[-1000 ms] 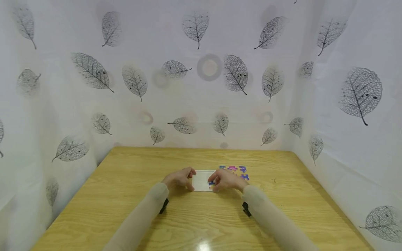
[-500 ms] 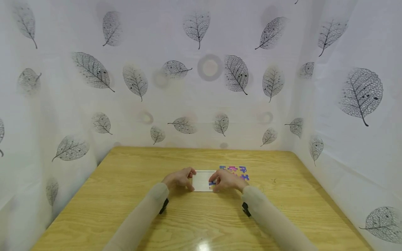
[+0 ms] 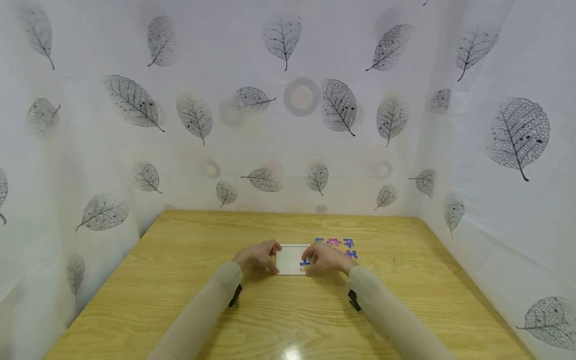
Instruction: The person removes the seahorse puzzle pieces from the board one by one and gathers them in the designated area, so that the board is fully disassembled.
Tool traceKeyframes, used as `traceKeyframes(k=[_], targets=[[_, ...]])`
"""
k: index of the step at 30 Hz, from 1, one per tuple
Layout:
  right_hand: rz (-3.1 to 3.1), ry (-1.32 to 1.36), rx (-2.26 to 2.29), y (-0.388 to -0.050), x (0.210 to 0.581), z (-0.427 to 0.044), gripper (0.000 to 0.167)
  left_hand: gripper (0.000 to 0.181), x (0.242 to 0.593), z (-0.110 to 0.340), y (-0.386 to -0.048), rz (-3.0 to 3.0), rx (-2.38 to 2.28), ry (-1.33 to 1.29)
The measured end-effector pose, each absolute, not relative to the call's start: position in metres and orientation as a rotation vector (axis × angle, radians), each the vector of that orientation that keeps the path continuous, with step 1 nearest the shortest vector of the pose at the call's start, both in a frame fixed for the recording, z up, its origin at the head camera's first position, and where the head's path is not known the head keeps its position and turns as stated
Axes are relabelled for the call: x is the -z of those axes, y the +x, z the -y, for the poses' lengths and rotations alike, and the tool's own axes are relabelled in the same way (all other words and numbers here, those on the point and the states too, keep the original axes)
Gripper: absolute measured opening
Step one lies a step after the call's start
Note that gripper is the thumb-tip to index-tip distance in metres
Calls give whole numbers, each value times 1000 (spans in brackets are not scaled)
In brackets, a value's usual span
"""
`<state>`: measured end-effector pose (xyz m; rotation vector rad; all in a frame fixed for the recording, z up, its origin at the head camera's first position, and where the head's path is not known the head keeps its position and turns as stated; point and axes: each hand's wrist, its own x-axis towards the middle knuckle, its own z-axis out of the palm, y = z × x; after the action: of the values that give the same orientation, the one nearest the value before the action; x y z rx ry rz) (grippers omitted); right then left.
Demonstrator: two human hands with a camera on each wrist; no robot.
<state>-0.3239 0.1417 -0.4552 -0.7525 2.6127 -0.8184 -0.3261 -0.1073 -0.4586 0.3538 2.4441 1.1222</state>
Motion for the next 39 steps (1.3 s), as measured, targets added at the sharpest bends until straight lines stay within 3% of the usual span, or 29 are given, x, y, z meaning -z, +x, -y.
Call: traceKeyframes(k=[19,32,39], targets=[[-2565,-798,872,-325,457,-141,36,65,459,107,-327,-2448,-1103,348],[-2514,-800,989,-325,457,-146,21,65,458,107,-326,-2440,-1120,347],[-2433,-791,1099,-326,456,-149,24,65,461,107,-327,-2436,-1132,356]])
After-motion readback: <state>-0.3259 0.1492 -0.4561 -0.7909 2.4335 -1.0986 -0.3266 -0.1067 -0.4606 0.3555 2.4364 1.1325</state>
